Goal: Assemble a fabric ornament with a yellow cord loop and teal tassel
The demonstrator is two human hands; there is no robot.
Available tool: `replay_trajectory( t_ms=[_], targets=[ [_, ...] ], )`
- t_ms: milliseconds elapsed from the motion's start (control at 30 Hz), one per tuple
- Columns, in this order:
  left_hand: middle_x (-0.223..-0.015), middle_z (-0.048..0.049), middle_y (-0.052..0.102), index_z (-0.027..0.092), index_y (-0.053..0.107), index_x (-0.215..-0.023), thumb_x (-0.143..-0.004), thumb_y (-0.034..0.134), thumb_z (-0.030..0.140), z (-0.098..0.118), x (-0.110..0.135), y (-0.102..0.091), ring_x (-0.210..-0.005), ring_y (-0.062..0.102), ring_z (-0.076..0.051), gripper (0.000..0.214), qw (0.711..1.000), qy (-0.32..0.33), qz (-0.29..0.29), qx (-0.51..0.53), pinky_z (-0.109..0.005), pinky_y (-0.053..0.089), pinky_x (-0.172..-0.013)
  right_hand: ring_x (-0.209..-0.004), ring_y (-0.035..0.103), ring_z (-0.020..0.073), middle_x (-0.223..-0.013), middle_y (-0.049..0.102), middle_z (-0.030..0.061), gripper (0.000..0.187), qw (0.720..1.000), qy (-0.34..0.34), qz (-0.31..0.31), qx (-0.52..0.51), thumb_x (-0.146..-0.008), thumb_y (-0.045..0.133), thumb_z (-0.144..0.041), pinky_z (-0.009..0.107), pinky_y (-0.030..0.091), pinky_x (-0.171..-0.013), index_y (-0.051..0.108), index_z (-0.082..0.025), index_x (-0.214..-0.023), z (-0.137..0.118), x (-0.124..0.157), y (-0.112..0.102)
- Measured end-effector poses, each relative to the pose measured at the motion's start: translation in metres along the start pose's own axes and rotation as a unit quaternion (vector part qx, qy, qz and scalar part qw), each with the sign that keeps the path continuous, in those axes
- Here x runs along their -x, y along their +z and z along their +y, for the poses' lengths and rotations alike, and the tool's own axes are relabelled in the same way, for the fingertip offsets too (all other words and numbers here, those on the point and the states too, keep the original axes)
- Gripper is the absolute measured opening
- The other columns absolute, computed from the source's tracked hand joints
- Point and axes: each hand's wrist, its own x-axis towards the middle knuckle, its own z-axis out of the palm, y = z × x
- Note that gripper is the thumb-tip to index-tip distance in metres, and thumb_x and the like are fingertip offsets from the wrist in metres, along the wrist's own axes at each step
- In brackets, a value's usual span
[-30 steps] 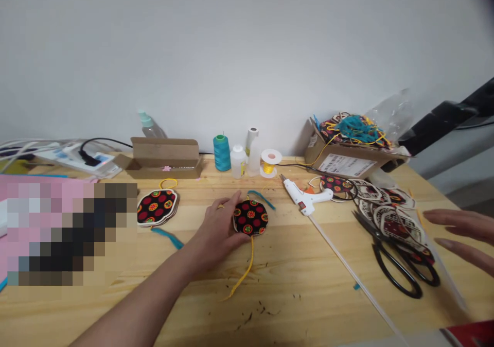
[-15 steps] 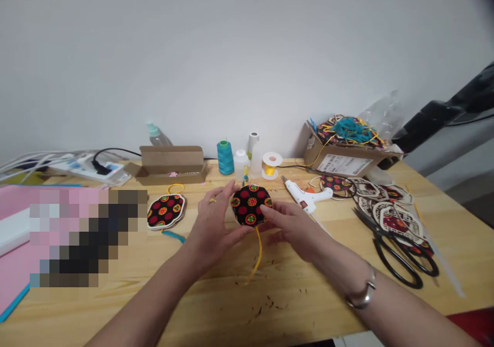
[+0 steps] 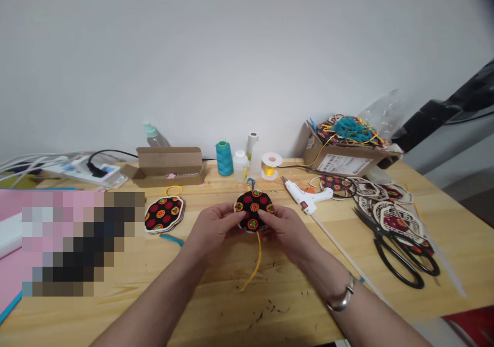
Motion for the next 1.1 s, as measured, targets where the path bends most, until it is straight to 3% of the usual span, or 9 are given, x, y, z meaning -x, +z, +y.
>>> replay_trajectory(
  t_ms=[133,333,433,567,633,733,833,933,1100],
  targets=[
    [-0.073,-0.0043,0.072,0.013,0.069,-0.082,-0.066,0.069,0.020,-0.010,-0.004,-0.009,-0.066,0.065,-0.015,0.017,0.999,-0.002,0.035,0.032,-0.024,0.051,-0.064,-0.064,0.055,0.0137,-0.080,0.063,0.0050,0.038,0.978,-0.066,0.047,0.191,-0.072,0.057,-0.046,0.025,0.042,-0.054,0.059,-0.014,-0.093,0.004,0.001,-0.018],
    [-0.075,-0.0058,0.073,0.011,0.068,-0.081,-0.065,0.070,0.018,-0.011,-0.006,-0.011,-0.066,0.066,-0.015,0.017,0.996,-0.007,0.066,0.055,-0.024,0.051,-0.061,-0.075,0.053,0.0188,-0.086,0.059,0.0089,0.042,0.877,-0.167,0.157,0.422,-0.078,0.049,-0.042,0.032,0.042,-0.069,0.054,-0.011,-0.106,0.010,0.006,-0.048],
    [-0.073,-0.0054,0.073,0.011,0.068,-0.079,-0.065,0.070,0.018,-0.012,-0.006,-0.011,-0.062,0.065,-0.014,0.016,0.996,-0.009,0.073,0.059,-0.022,0.051,-0.058,-0.071,0.052,0.0190,-0.082,0.058,0.0092,0.043,0.836,-0.176,0.185,0.485,-0.079,0.047,-0.041,0.033,0.041,-0.067,0.054,-0.008,-0.106,0.005,0.007,-0.058],
    [-0.072,-0.0053,0.072,0.011,0.068,-0.077,-0.063,0.072,0.018,-0.013,-0.005,-0.012,-0.061,0.065,-0.015,0.016,0.995,-0.014,0.077,0.060,-0.023,0.051,-0.057,-0.070,0.053,0.0194,-0.082,0.059,0.0101,0.045,0.819,-0.157,0.207,0.512,-0.078,0.047,-0.044,0.033,0.042,-0.065,0.055,-0.008,-0.105,-0.005,0.008,-0.068],
    [-0.073,-0.0059,0.072,0.011,0.068,-0.077,-0.062,0.072,0.018,-0.013,-0.004,-0.011,-0.061,0.065,-0.015,0.017,0.995,-0.017,0.076,0.060,-0.024,0.051,-0.058,-0.071,0.054,0.0195,-0.082,0.061,0.0097,0.044,0.829,-0.160,0.203,0.496,-0.077,0.049,-0.044,0.033,0.042,-0.065,0.056,-0.010,-0.104,-0.009,0.009,-0.065],
    [-0.077,-0.0077,0.072,0.011,0.067,-0.081,-0.063,0.071,0.018,-0.012,-0.003,-0.009,-0.065,0.066,-0.017,0.020,0.996,-0.016,0.064,0.061,-0.026,0.052,-0.060,-0.070,0.056,0.0163,-0.084,0.062,0.0066,0.037,0.904,-0.149,0.122,0.381,-0.076,0.052,-0.044,0.028,0.044,-0.062,0.058,-0.016,-0.099,-0.012,0.008,-0.045],
    [-0.075,-0.0069,0.072,0.011,0.067,-0.080,-0.063,0.071,0.019,-0.011,-0.002,-0.008,-0.063,0.065,-0.016,0.019,0.996,-0.010,0.060,0.061,-0.025,0.051,-0.059,-0.047,0.050,0.0102,-0.063,0.059,0.0013,0.033,0.975,-0.013,-0.005,0.221,-0.074,0.054,-0.047,0.023,0.038,-0.044,0.060,-0.016,-0.084,-0.009,0.004,-0.019],
    [-0.066,-0.0040,0.070,0.011,0.067,-0.074,-0.062,0.072,0.019,-0.010,-0.002,-0.008,-0.057,0.062,-0.013,0.015,0.996,0.000,0.063,0.059,-0.022,0.049,-0.057,-0.040,0.044,0.0068,-0.051,0.055,-0.0017,0.028,0.989,0.055,-0.066,0.117,-0.068,0.063,-0.042,0.019,0.030,-0.037,0.060,-0.015,-0.072,-0.006,0.000,-0.003],
    [-0.068,-0.0035,0.070,0.012,0.067,-0.076,-0.064,0.071,0.021,-0.009,-0.001,-0.007,-0.058,0.061,-0.012,0.015,0.996,0.011,0.057,0.066,-0.021,0.048,-0.057,-0.038,0.043,0.0046,-0.048,0.054,-0.0030,0.017,0.992,0.093,-0.067,0.052,-0.063,0.068,-0.028,0.016,0.025,-0.033,0.060,-0.013,-0.067,-0.008,-0.006,0.000]
  ],
)
